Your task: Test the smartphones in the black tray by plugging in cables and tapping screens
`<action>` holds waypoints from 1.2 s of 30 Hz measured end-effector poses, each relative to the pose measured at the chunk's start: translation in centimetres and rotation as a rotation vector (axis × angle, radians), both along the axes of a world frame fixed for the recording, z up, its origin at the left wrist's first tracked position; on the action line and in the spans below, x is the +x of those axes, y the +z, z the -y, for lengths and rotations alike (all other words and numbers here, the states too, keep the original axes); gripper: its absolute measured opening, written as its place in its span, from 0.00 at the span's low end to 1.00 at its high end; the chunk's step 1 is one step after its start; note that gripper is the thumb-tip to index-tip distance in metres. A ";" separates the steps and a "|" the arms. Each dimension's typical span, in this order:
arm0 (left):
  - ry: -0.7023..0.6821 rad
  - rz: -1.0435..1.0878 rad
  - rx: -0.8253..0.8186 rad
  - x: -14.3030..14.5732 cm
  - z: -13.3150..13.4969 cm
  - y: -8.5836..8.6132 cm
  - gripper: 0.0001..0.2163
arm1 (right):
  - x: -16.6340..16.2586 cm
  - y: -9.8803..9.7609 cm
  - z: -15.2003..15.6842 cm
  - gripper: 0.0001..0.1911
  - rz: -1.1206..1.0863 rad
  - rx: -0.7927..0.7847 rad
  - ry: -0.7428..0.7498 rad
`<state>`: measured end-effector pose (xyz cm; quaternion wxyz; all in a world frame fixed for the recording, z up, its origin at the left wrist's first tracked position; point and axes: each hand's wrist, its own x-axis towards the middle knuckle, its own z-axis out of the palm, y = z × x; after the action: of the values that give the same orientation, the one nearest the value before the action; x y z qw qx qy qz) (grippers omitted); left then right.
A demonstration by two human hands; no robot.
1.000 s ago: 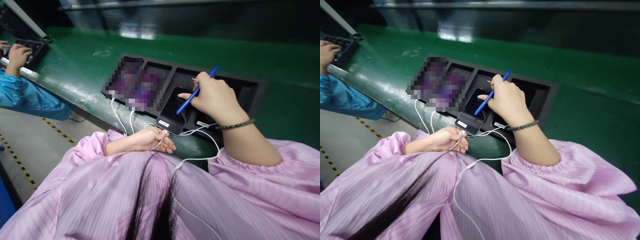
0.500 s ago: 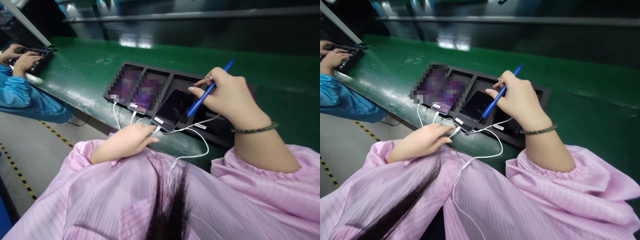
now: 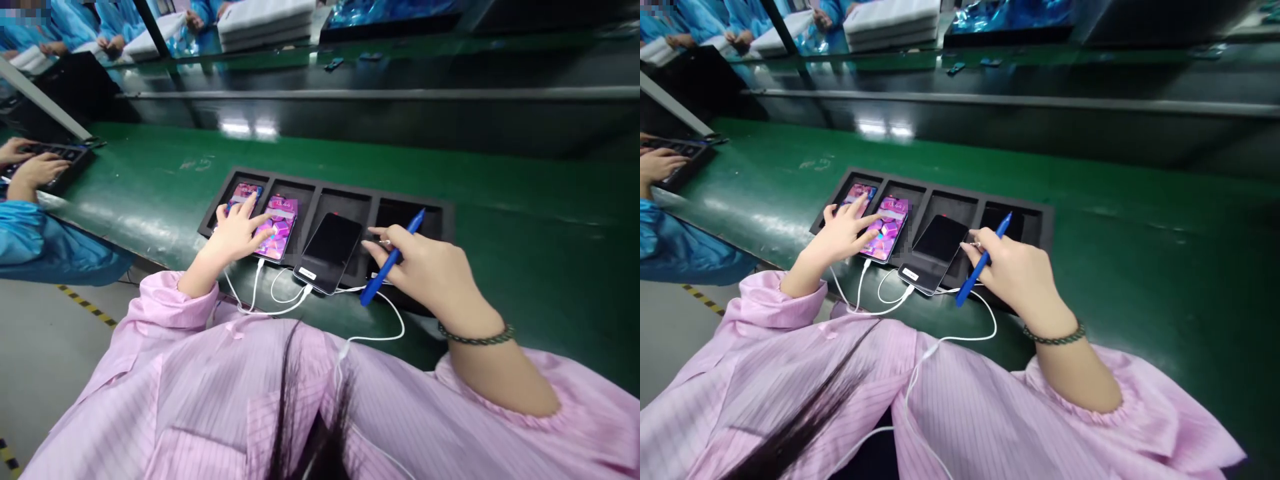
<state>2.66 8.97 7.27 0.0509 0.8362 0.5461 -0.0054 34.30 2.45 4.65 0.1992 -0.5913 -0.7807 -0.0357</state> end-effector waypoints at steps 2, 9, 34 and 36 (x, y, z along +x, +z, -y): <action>0.011 0.053 0.058 0.0 -1.0 0.2 0.23 | -0.5 0.3 0.5 0.13 -0.051 0.065 0.068; -0.072 0.315 0.190 -2.4 -1.6 -0.3 0.26 | -2.8 -0.2 1.1 0.12 -0.142 0.093 0.437; -0.476 0.395 0.151 -0.2 1.1 -0.5 0.25 | 1.5 1.2 -0.2 0.18 -0.449 -0.410 -0.715; -0.601 0.318 0.025 2.1 1.9 -0.7 0.22 | 2.3 0.4 -0.2 0.21 -0.546 -0.403 -0.709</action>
<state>4.76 7.02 6.59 0.1211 0.9507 0.2606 0.1169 36.61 2.62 5.03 0.2539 -0.8352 -0.4418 0.2069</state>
